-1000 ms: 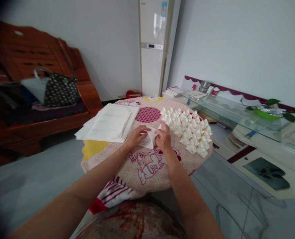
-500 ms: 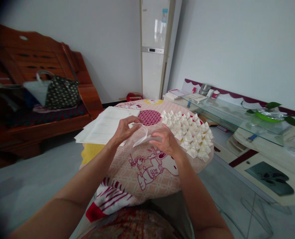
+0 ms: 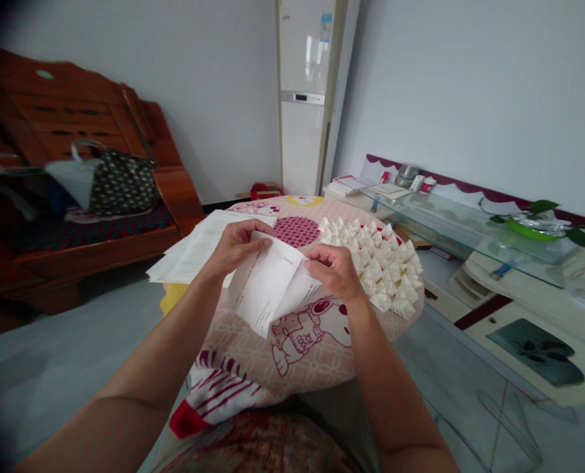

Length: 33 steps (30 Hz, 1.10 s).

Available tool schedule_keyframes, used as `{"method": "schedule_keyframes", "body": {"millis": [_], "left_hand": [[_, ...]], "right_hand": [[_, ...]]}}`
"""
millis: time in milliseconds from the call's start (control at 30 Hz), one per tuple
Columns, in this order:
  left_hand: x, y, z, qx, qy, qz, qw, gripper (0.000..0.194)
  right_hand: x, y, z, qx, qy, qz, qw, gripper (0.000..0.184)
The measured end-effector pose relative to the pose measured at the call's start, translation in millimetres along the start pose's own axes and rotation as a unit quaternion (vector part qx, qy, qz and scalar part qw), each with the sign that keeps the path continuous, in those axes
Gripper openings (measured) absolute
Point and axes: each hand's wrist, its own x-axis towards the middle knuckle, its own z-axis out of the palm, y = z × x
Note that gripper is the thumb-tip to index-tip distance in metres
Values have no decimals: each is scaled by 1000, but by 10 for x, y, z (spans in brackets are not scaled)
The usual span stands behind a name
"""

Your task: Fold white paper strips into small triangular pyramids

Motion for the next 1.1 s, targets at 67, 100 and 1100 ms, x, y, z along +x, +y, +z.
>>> {"method": "schedule_keyframes", "body": {"millis": [67, 100, 1100], "left_hand": [[-12, 36, -49, -13, -44, -22, 999, 21], [-12, 57, -77, -4, -70, -23, 997, 21], [-100, -50, 429, -115, -156, -92, 977, 31]], "right_hand": [[19, -54, -25, 17, -29, 22, 999, 18], [32, -81, -39, 23, -44, 31, 998, 19], [178, 117, 84, 83, -119, 97, 985, 21]]}}
